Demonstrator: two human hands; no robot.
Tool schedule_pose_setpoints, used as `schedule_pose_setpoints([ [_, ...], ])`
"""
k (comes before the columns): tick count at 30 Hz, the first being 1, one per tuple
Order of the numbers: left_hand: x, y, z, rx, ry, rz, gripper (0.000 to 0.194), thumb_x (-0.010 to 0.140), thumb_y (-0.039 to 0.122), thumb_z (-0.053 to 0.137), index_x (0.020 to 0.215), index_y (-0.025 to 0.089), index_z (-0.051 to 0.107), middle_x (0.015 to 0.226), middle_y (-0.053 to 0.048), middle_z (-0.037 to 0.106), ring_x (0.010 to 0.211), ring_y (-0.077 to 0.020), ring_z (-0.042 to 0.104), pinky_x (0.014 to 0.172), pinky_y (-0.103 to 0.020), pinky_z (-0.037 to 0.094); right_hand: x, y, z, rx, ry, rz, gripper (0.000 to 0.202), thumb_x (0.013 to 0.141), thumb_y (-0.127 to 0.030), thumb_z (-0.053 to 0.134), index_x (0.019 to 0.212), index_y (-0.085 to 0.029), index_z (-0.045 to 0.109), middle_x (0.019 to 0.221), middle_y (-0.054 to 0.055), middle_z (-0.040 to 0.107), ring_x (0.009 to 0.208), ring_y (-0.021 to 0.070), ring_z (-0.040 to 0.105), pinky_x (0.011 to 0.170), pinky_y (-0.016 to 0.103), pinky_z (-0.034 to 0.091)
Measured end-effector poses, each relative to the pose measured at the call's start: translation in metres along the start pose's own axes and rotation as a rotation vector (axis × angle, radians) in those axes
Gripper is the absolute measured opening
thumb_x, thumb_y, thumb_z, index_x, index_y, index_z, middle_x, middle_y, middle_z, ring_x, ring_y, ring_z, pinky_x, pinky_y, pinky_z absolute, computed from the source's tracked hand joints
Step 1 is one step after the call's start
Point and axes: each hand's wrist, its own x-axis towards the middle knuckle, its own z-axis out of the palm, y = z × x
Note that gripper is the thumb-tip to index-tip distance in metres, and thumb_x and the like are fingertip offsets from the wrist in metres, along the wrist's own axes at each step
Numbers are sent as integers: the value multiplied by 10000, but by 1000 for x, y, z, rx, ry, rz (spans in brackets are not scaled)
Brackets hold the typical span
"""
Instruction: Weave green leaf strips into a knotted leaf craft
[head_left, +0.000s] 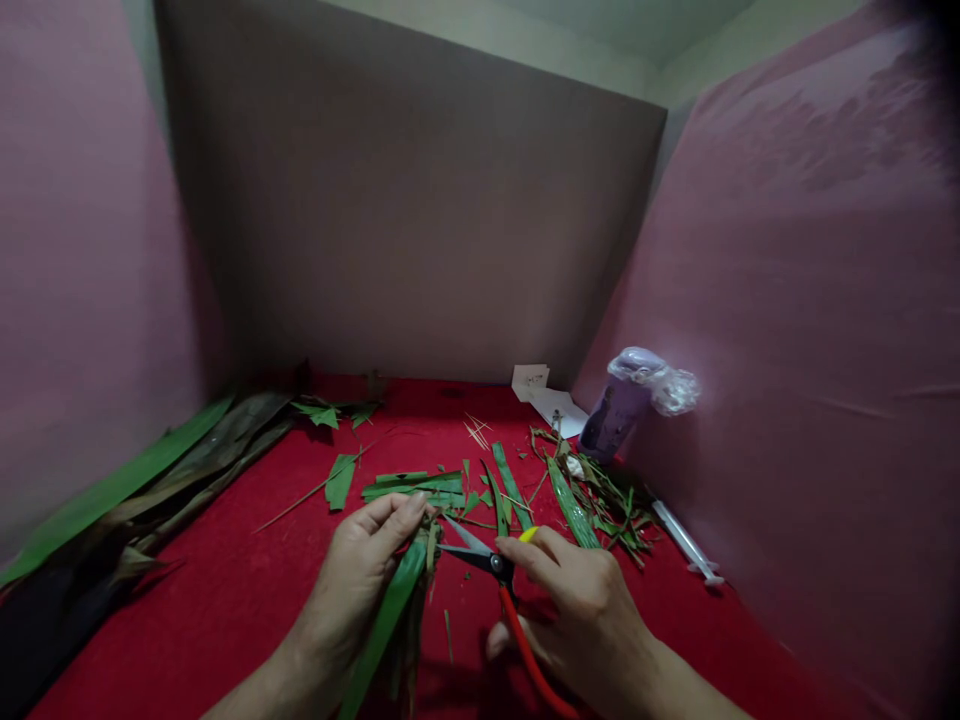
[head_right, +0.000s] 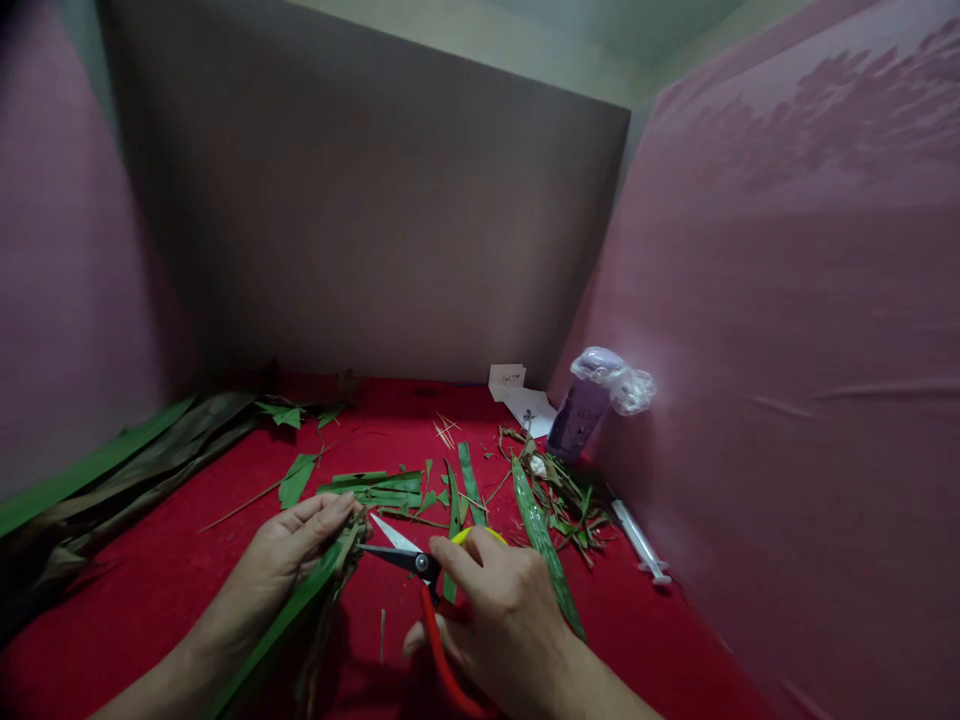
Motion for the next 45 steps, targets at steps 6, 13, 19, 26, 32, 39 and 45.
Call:
schedule_pose_setpoints([
  [6, -2, -2, 1, -42, -30, -17, 242, 691, 340, 726, 607, 146, 607, 439, 64, 528, 354, -33, 399, 369, -128, 308, 8, -8, 1, -14, 65, -44, 531, 669, -481, 737, 1055, -140, 605, 760, 70, 636, 583, 195, 606, 490, 294, 452],
  [13, -1, -1, 2, -63, -30, -23, 234, 674, 329, 740, 598, 146, 615, 422, 62, 533, 341, -28, 399, 356, -120, 302, 11, -9, 9, 2, 147, -75, 525, 679, -457, 736, 1056, -114, 612, 732, 79, 639, 557, 197, 616, 452, 290, 464],
  [19, -1, -3, 0, -63, -42, -45, 284, 643, 379, 747, 579, 154, 586, 399, 57, 534, 323, -44, 406, 343, -140, 310, 7, -6, 16, 32, 212, -101, 495, 747, -480, 669, 1068, -110, 602, 714, 80, 634, 544, 178, 614, 443, 264, 473],
  [26, 2, -4, 0, -66, -32, -30, 311, 623, 394, 758, 564, 151, 572, 388, 67, 522, 315, -35, 396, 334, -133, 299, 7, -7, 17, -12, 228, -147, 344, 902, -368, 473, 1092, -101, 580, 702, 84, 639, 533, 182, 620, 412, 268, 460],
  [32, 3, -5, -2, -58, -18, -30, 318, 611, 408, 764, 567, 156, 574, 386, 57, 542, 313, -43, 420, 333, -136, 315, 6, -5, 20, -13, 221, -162, 367, 919, -390, 439, 1116, -100, 548, 695, 80, 632, 532, 179, 617, 404, 264, 446],
  [39, 2, -5, 0, -71, -14, -37, 322, 608, 407, 764, 559, 152, 574, 392, 56, 539, 309, -34, 406, 328, -130, 299, 5, -3, 25, 8, 222, -162, 406, 901, -429, 476, 1149, -110, 518, 686, 65, 622, 518, 165, 601, 410, 256, 421],
  [45, 3, -5, 0, -93, -22, -27, 305, 608, 392, 771, 564, 148, 594, 401, 56, 540, 318, -29, 401, 332, -126, 301, 6, -4, 25, 4, 234, -167, 394, 913, -427, 452, 1126, -104, 522, 649, 56, 613, 490, 152, 579, 405, 248, 396],
])
